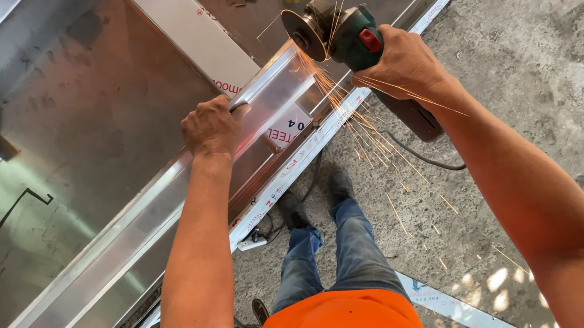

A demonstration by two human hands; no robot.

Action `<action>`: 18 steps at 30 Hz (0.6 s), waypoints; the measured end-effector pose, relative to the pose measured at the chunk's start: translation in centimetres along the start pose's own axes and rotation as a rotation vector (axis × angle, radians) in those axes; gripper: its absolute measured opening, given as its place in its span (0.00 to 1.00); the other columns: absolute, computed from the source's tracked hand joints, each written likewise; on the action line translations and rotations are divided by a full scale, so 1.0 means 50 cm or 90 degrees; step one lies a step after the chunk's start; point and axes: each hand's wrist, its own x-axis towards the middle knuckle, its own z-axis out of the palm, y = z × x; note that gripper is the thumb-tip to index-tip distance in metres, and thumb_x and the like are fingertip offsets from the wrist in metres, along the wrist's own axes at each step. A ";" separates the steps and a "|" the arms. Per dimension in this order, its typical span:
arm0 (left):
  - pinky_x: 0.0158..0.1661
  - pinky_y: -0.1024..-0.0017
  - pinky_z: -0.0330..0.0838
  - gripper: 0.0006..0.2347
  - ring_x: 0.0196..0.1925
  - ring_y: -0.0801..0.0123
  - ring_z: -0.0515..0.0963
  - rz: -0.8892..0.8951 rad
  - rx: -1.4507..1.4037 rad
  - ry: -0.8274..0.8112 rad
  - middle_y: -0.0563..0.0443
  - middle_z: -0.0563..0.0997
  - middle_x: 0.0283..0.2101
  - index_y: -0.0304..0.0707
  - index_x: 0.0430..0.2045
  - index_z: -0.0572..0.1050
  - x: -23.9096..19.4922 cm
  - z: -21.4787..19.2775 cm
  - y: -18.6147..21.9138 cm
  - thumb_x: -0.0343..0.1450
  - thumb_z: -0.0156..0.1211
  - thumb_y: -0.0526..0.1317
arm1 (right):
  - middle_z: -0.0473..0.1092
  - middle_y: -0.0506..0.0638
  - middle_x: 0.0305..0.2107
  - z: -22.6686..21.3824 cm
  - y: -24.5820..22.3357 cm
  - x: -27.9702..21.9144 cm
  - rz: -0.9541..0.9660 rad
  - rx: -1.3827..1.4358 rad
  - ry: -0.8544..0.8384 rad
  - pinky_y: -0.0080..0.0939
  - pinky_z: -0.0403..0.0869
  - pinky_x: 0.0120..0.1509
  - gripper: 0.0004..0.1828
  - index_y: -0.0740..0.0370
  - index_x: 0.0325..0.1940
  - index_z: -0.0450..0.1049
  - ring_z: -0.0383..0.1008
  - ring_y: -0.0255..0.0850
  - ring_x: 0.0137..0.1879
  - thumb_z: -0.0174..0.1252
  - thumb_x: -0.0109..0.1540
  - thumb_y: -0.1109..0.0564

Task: Cutting a stainless steel sheet with an angle grinder.

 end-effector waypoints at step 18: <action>0.40 0.57 0.77 0.18 0.37 0.55 0.85 0.014 0.004 0.001 0.48 0.85 0.30 0.47 0.30 0.82 -0.002 -0.008 0.002 0.69 0.62 0.61 | 0.76 0.58 0.31 0.017 0.024 -0.006 -0.050 -0.021 0.041 0.48 0.78 0.45 0.29 0.67 0.44 0.72 0.79 0.49 0.36 0.71 0.48 0.45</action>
